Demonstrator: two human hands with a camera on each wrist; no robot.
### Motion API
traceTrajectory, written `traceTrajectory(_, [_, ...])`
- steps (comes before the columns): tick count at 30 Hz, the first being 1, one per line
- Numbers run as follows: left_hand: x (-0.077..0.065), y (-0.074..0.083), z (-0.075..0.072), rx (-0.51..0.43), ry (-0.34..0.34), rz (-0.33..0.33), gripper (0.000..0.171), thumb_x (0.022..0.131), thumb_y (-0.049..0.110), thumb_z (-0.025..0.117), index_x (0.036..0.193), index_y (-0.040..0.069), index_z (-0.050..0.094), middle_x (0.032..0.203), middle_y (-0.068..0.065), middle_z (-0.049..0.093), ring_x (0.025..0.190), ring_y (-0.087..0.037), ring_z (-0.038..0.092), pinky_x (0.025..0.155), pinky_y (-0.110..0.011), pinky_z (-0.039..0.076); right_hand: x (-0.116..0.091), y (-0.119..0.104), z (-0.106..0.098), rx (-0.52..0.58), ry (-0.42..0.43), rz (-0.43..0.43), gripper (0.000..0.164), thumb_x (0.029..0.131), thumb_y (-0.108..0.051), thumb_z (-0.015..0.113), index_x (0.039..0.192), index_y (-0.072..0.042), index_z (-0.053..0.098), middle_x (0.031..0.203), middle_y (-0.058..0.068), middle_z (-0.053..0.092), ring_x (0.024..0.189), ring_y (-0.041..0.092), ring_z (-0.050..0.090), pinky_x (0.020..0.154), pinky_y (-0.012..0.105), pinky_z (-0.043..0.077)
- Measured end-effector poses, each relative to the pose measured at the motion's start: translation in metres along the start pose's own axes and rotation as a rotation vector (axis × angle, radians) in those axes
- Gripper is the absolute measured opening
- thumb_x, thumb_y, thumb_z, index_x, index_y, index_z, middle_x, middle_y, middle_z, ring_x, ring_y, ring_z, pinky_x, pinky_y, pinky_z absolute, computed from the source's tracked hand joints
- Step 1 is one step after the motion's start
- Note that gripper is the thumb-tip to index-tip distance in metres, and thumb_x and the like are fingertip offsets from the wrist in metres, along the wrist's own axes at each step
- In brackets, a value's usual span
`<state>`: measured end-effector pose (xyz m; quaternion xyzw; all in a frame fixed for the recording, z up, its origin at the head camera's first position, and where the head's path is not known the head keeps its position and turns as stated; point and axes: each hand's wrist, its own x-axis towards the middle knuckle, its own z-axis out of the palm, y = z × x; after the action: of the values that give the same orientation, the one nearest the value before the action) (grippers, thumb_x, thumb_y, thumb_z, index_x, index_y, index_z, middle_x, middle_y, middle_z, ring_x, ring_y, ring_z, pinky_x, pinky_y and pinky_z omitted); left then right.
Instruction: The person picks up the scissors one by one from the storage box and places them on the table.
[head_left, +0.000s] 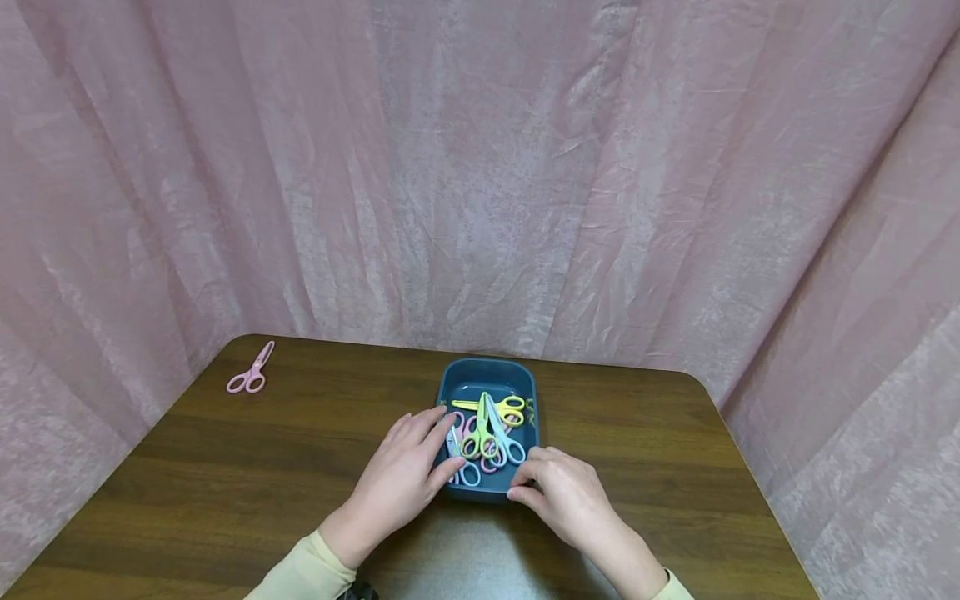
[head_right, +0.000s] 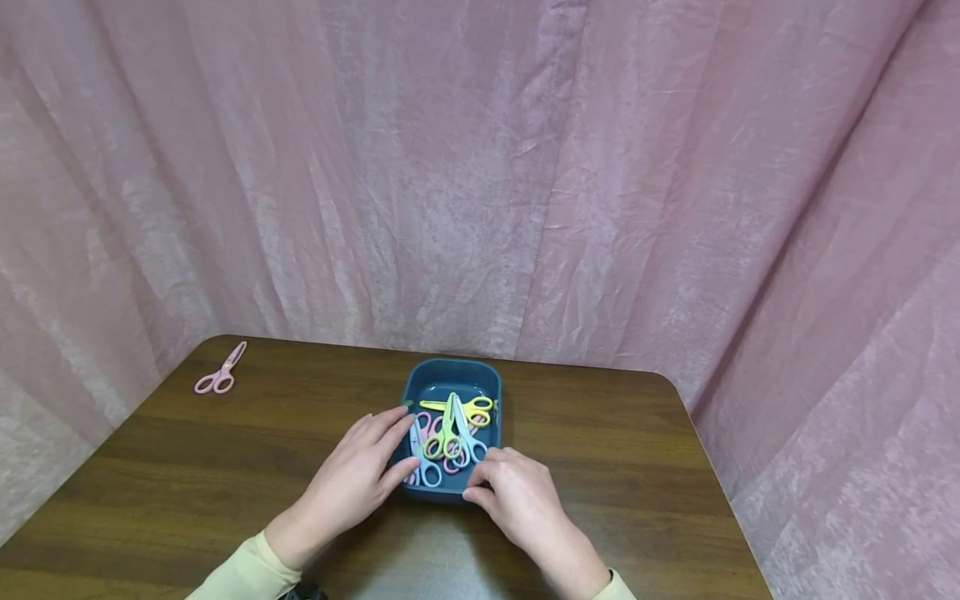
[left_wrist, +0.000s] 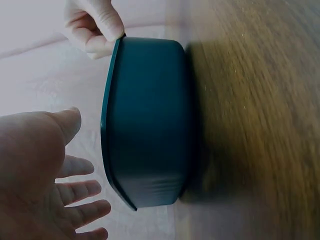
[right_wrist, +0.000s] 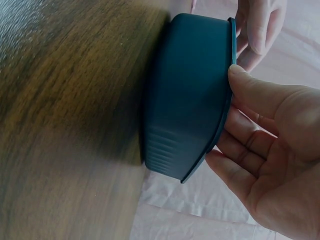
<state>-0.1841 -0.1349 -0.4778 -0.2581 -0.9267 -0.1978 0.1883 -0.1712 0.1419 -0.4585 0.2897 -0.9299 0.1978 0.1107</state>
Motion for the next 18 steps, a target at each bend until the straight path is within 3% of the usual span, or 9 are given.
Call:
traceTrajectory(11, [0.004,0.006,0.009,0.008,-0.017,0.056,0.058,0.104,0.040,0.079,0.148,0.003,0.068,0.143,-0.016,0.068,0.134,-0.035,0.064,0.115,-0.051,0.051,0.000,0.000,0.000,-0.010,0.018,-0.016,0.016,0.086,-0.027,0.096,0.082,-0.029,0.080,0.081,-0.023,0.058,0.081,0.001,0.061,0.063,0.027,0.050])
traceTrajectory(18, [0.010,0.008,0.013,0.042,-0.059,0.092,0.049,0.107,0.041,0.075,0.140,0.005,0.073,0.135,-0.013,0.073,0.127,-0.031,0.068,0.114,-0.053,0.050,-0.001,0.000,-0.001,-0.005,0.005,-0.010,0.015,0.086,-0.027,0.096,0.083,-0.029,0.081,0.081,-0.023,0.057,0.080,0.001,0.060,0.063,0.027,0.050])
